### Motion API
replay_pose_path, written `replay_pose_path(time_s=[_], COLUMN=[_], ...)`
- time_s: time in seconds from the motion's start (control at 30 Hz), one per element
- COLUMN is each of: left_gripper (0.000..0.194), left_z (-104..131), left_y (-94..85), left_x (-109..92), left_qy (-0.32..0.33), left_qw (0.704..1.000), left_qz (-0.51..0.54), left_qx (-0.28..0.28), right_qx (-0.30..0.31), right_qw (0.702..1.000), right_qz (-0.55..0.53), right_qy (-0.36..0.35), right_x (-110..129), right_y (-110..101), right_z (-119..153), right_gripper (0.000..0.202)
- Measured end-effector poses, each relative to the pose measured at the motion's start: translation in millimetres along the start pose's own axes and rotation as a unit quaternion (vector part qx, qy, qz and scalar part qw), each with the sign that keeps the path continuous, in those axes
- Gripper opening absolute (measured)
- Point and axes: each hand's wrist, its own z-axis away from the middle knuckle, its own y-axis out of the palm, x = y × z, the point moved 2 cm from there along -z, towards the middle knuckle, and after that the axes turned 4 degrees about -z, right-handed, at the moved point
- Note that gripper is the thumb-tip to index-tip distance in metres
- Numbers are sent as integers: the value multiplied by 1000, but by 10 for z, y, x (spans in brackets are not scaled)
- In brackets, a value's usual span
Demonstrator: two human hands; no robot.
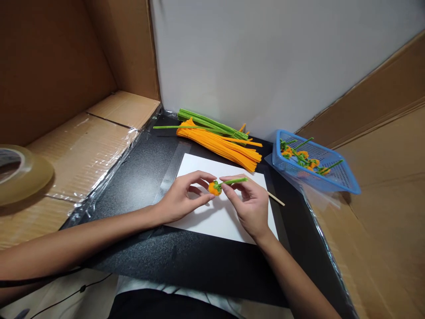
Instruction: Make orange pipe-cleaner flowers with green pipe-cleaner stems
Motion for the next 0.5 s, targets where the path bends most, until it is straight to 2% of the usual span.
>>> replay_pose_path(time_s=[0.07, 0.17, 0.3, 0.4, 0.5], left_gripper=[30, 28, 30, 26, 21], left_z=[1, -9, -39, -54, -48], left_y=[4, 1, -26, -49, -60], left_x=[-12, 12, 59, 45, 14], left_qy=[12, -10, -39, -5, 32], left_qw=[1000, 1000, 996, 996, 997], left_qz=[-16, 16, 81, 74, 36], left_qx=[3, 6, -12, -41, -57], right_qx=[6, 21, 44, 62, 55], right_qw=[999, 995, 995, 994, 988], right_qz=[-37, -82, -70, -77, -127], right_qy=[26, 60, 56, 46, 74], right_x=[-5, -19, -36, -32, -30], right_y=[-4, -25, -45, -13, 34], right_z=[-12, -46, -82, -74, -56], right_gripper=[9, 11, 17, 15, 14])
